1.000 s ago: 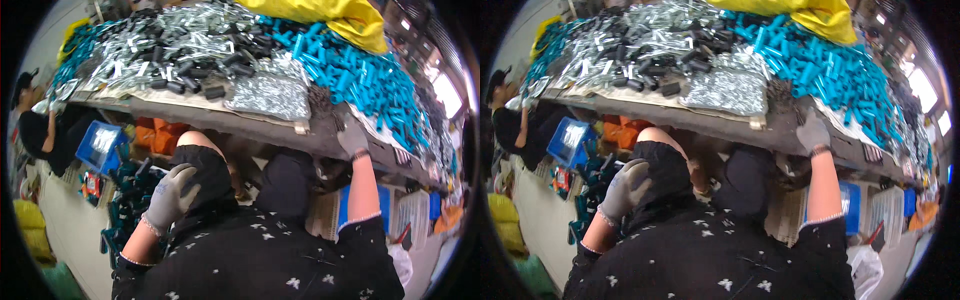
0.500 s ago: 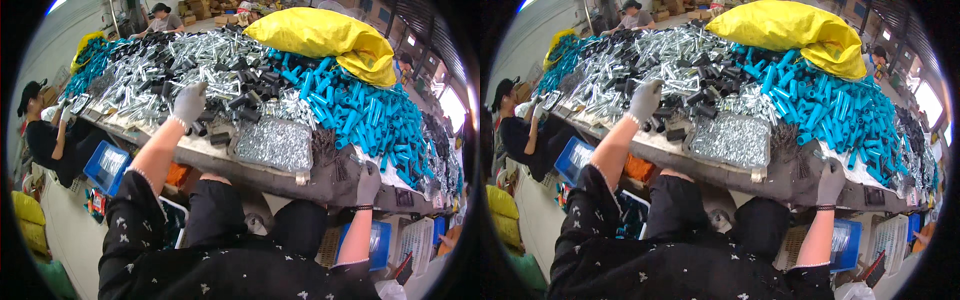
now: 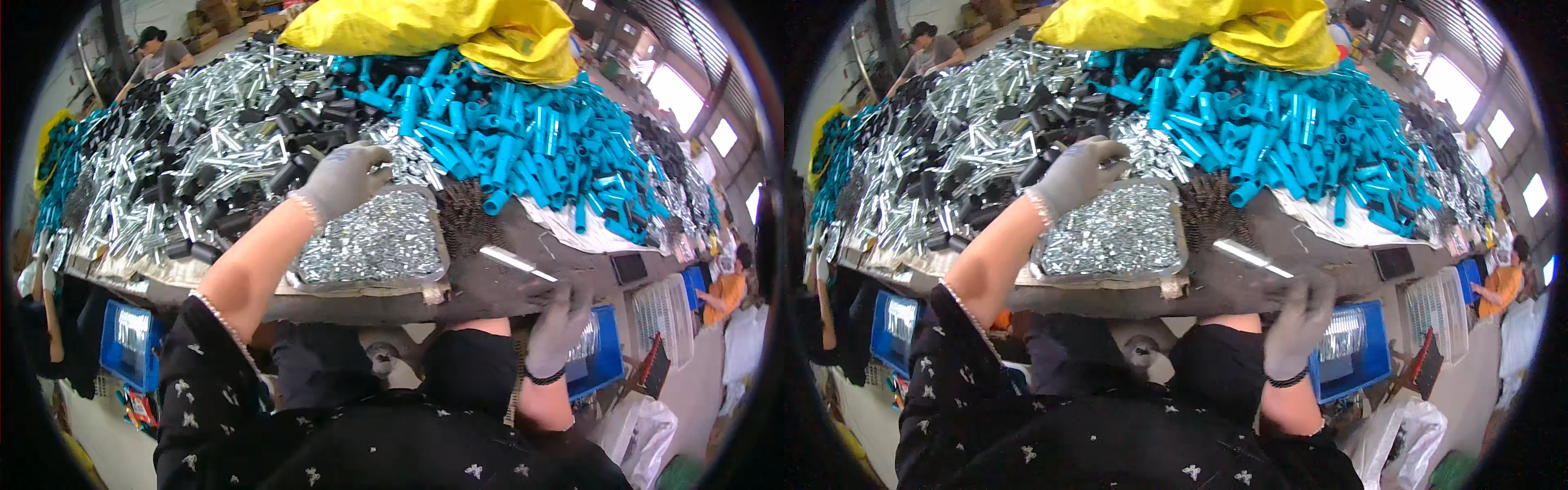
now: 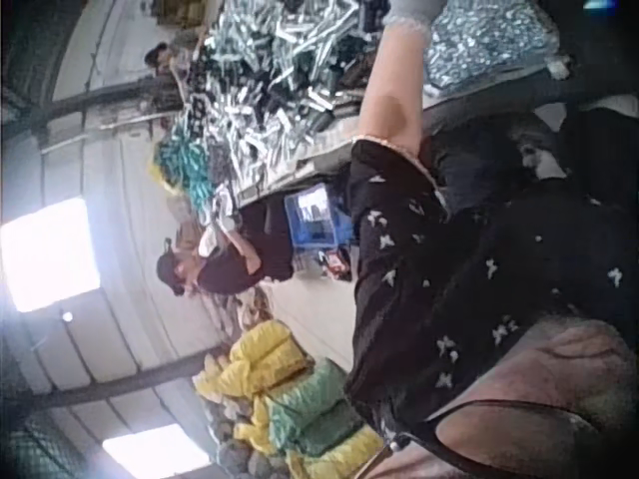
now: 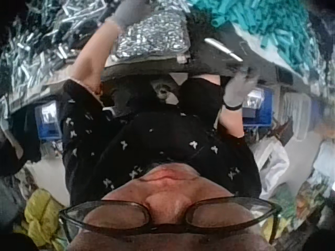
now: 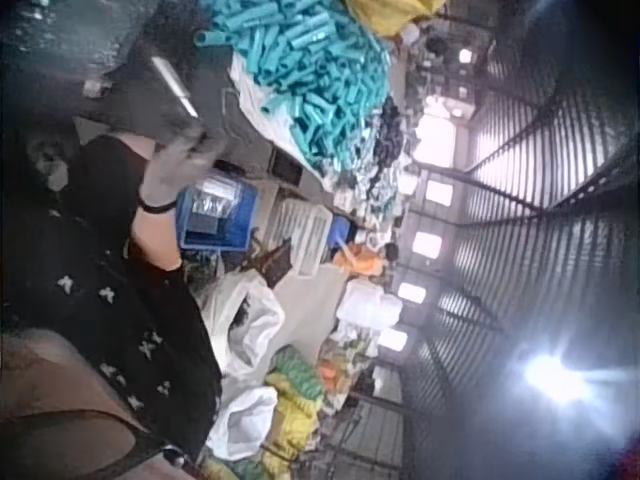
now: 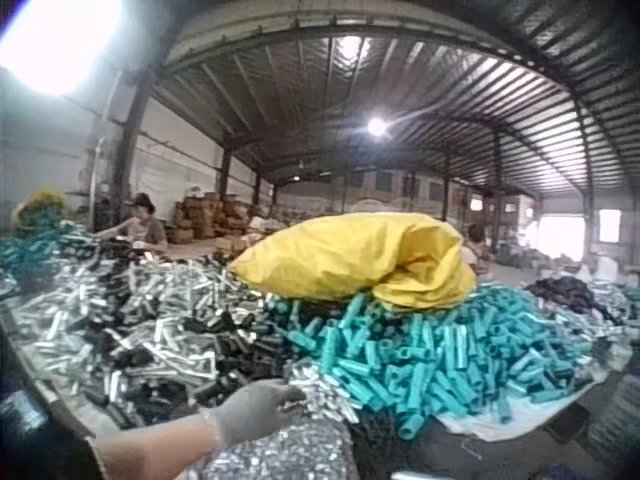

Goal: The person assembles tools by fitting metal rods, pins, and springs into cylindrical components and plastic handles by hand, placing the assembled tools into a storage box.

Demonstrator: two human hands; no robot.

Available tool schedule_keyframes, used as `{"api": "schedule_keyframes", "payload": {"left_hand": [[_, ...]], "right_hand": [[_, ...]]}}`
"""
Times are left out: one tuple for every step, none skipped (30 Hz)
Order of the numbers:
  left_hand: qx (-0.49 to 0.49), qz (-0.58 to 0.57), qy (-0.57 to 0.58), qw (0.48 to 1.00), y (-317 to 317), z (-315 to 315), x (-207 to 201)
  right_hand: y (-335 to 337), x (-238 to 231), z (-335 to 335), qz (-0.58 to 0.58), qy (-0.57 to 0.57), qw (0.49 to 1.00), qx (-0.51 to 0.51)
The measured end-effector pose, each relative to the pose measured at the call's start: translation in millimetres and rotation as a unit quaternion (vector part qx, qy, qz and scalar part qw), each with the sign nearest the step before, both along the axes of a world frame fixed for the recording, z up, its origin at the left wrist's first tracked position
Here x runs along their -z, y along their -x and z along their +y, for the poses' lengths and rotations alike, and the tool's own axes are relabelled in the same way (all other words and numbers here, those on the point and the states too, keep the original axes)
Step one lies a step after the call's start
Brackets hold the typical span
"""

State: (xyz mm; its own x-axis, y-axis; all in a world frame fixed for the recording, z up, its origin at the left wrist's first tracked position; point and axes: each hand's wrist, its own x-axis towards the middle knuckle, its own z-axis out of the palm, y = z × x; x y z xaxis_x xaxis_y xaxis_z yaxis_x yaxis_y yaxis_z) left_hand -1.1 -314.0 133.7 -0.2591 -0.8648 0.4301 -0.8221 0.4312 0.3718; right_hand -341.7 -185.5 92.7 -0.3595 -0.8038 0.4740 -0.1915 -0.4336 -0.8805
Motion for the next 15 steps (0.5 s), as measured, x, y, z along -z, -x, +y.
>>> {"api": "schedule_keyframes", "payload": {"left_hand": [[0.0, 0.008, -0.005, 1.0, 17, -12, 4], [-0.031, -0.036, -0.03, 0.998, 41, -27, 6], [-0.072, -0.079, -0.042, 0.993, 61, -42, 9], [-0.116, -0.123, -0.052, 0.984, 76, -56, 15], [-0.115, -0.12, -0.049, 0.985, 87, -69, 23], [-0.162, -0.163, -0.088, 0.969, 95, -80, 32], [-0.204, -0.207, -0.13, 0.948, 104, -84, 36], [-0.201, -0.207, -0.134, 0.948, 107, -88, 40], [-0.182, -0.164, -0.097, 0.965, 104, -92, 45], [-0.161, -0.122, -0.063, 0.977, 103, -92, 50], [-0.132, -0.107, -0.063, 0.983, 100, -87, 49], [-0.096, -0.066, -0.044, 0.992, 92, -87, 47], [-0.065, 0.041, -0.022, 0.997, 95, -67, 34], [-0.004, 0.153, -0.037, 0.988, 90, -45, 16], [0.002, 0.178, 0.003, 0.984, 97, -7, -10]], "right_hand": [[-1, 5, 6, 0.011, -0.007, 1.0, -0.019], [-3, 6, 12, 0.011, 0.006, 0.999, -0.051], [-8, 3, 18, -0.01, 0.001, 0.998, -0.062], [-11, -1, 23, -0.032, -0.004, 0.997, -0.076], [-9, -3, 26, -0.029, 0.0, 0.997, -0.075], [-7, -4, 29, 0.012, 0.008, 0.998, -0.063], [-2, -3, 31, 0.053, 0.01, 0.997, -0.046], [4, -1, 30, 0.055, 0.006, 0.998, -0.044], [10, 1, 29, 0.029, 0.007, 0.999, -0.045], [17, 5, 31, 0.002, 0.005, 0.999, -0.043], [28, 12, 26, 0.141, 0.053, 0.988, 0.037], [30, 17, 27, 0.139, 0.037, 0.989, 0.03], [26, 6, 31, 0.056, 0.018, 0.998, -0.015], [22, 1, 36, -0.031, 0.001, 0.998, -0.06], [24, 0, 38, -0.022, 0.023, 0.997, -0.075]]}}
